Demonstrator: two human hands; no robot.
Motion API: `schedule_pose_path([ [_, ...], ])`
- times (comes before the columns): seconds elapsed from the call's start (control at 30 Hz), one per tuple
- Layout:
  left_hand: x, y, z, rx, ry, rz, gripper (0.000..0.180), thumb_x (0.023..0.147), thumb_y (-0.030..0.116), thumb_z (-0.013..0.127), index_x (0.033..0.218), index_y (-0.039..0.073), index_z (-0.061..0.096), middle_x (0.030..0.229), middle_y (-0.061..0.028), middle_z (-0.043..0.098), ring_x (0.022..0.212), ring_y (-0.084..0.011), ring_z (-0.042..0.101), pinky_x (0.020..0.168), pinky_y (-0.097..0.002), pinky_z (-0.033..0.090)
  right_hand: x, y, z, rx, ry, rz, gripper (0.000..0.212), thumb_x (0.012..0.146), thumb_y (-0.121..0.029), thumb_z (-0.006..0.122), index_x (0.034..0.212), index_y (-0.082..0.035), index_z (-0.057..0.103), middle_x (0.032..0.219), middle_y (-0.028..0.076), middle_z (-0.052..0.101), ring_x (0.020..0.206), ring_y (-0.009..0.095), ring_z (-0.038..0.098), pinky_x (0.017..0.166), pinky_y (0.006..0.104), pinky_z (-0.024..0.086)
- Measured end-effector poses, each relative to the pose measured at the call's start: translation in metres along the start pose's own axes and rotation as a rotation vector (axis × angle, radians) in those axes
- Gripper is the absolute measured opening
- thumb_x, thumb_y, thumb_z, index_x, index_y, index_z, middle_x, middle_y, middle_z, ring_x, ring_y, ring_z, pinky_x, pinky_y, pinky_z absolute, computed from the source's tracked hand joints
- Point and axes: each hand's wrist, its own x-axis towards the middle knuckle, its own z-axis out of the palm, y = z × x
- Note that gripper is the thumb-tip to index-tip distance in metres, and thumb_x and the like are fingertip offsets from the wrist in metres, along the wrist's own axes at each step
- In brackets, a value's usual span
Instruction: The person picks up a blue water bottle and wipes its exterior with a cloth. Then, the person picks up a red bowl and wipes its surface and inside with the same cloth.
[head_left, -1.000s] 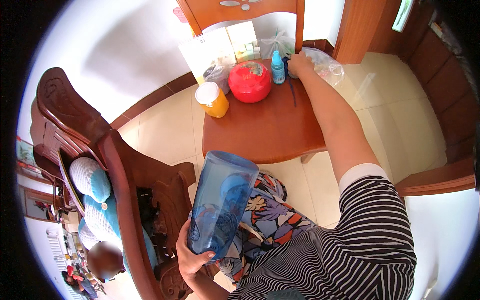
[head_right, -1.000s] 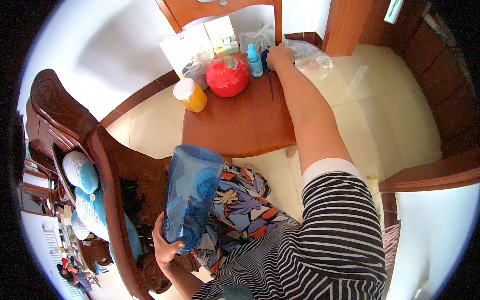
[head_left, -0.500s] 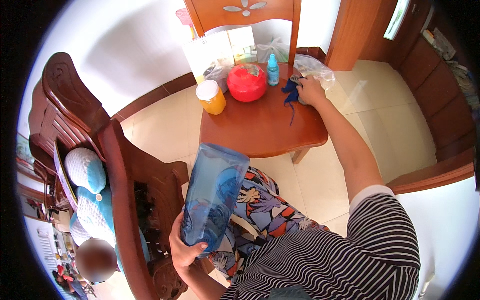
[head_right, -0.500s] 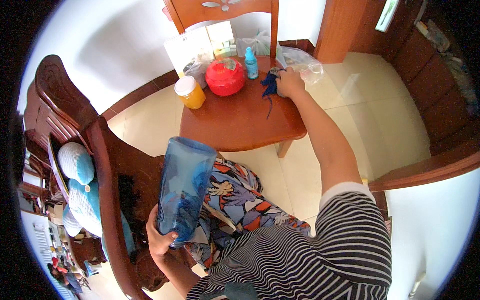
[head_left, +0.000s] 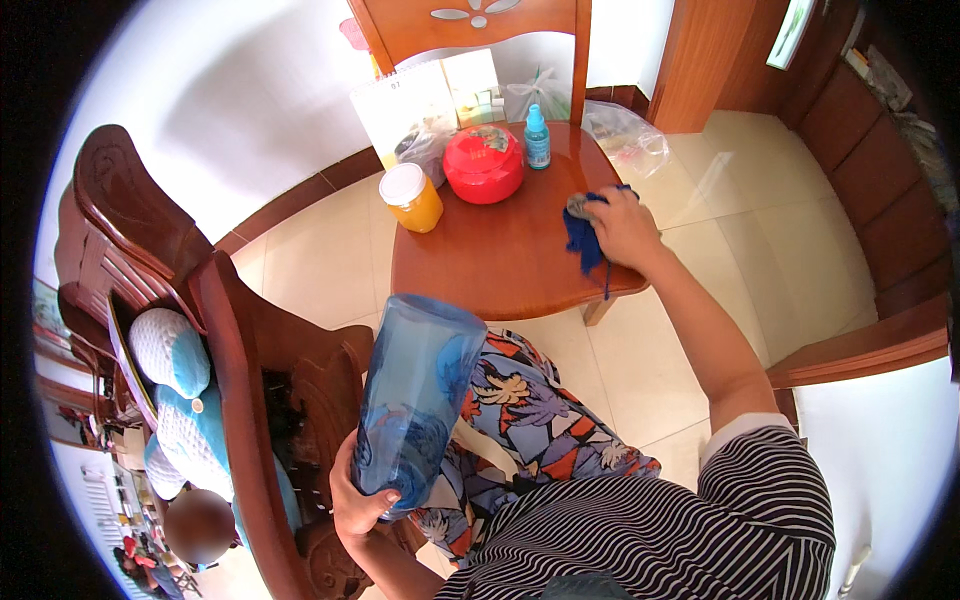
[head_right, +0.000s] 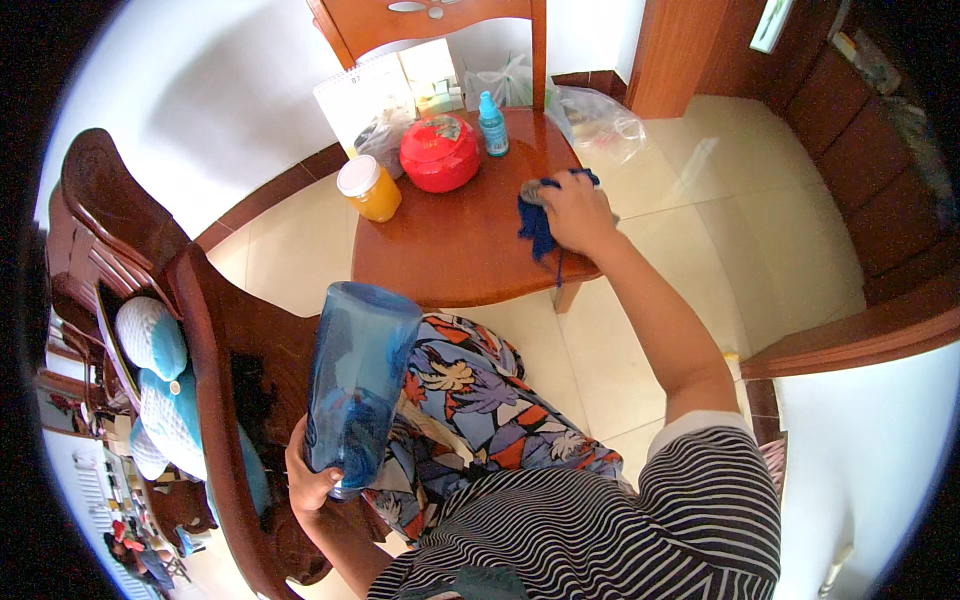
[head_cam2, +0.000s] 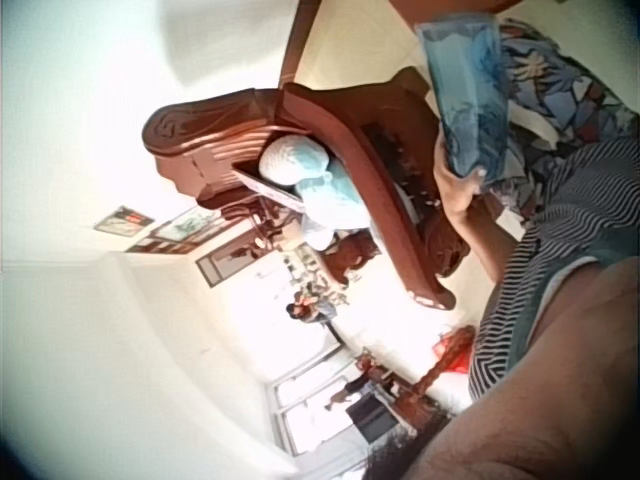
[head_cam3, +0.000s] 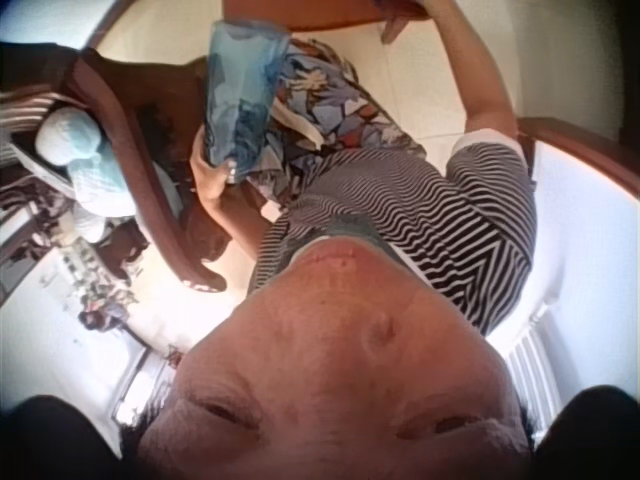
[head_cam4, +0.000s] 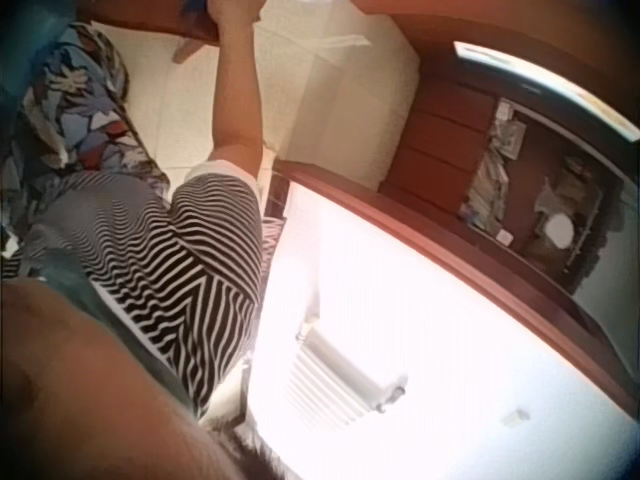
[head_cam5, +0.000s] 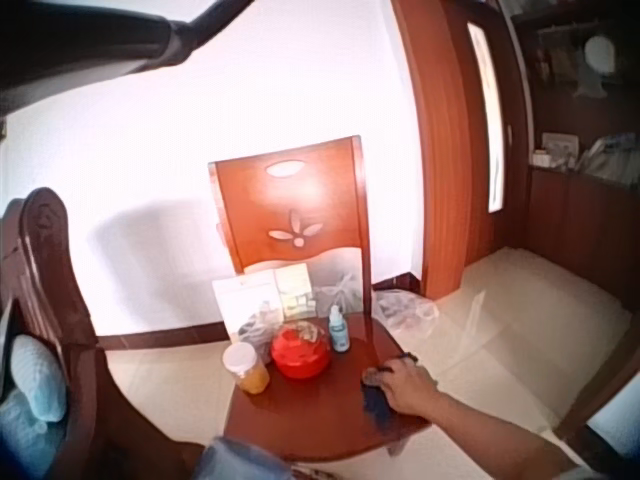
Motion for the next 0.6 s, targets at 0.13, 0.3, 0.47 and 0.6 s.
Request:
schedule_pose_path([
  [0.13, -0.001, -0.001, -0.002, 0.017, 0.026, 0.009, 0.113, 0.05, 0.043, 0.096, 0.135, -0.013, 0.047, 0.122, -0.0179, 0.062, 0.113, -0.0251, 0.06, 0.101, -0.0362, 0.043, 0.076, 0.011, 0.025, -0.107, -0.151, 0.14, 0.031, 0.09, -0.015, 0.056, 0.117, -0.016, 0.069, 0.128, 0.011, 0.056, 0.119, 0.035, 0.052, 0.093, 0.052, 0.049],
  [0.3, 0.001, 0.0, 0.004, 0.024, 0.029, 0.023, 0.117, 0.049, 0.05, 0.096, 0.134, -0.013, 0.047, 0.122, -0.0183, 0.062, 0.112, -0.0253, 0.06, 0.101, -0.0363, 0.044, 0.142, 0.014, 0.033, -0.135, -0.275, 0.3, 0.038, 0.093, -0.017, 0.052, 0.128, -0.018, 0.064, 0.135, 0.01, 0.051, 0.127, 0.036, 0.048, 0.099, 0.0537, 0.046],
  [0.47, -0.001, -0.003, 0.007, 0.043, 0.045, 0.042, 0.119, 0.048, 0.054, 0.096, 0.133, -0.013, 0.047, 0.121, -0.018, 0.062, 0.112, -0.0253, 0.06, 0.1, -0.0367, 0.045, 0.137, 0.021, 0.034, -0.094, -0.231, 0.268, 0.037, 0.093, -0.019, 0.051, 0.128, -0.017, 0.064, 0.133, 0.011, 0.052, 0.126, 0.036, 0.049, 0.1, 0.0521, 0.046],
  [0.6, -0.002, -0.007, 0.005, 0.038, 0.048, 0.057, 0.118, 0.049, 0.054, 0.096, 0.133, -0.013, 0.048, 0.119, -0.0176, 0.063, 0.111, -0.0248, 0.061, 0.099, -0.0366, 0.045, 0.085, 0.012, 0.031, -0.11, -0.131, 0.162, 0.029, 0.09, -0.019, 0.054, 0.115, -0.013, 0.068, 0.123, 0.012, 0.056, 0.116, 0.035, 0.053, 0.094, 0.0523, 0.048],
])
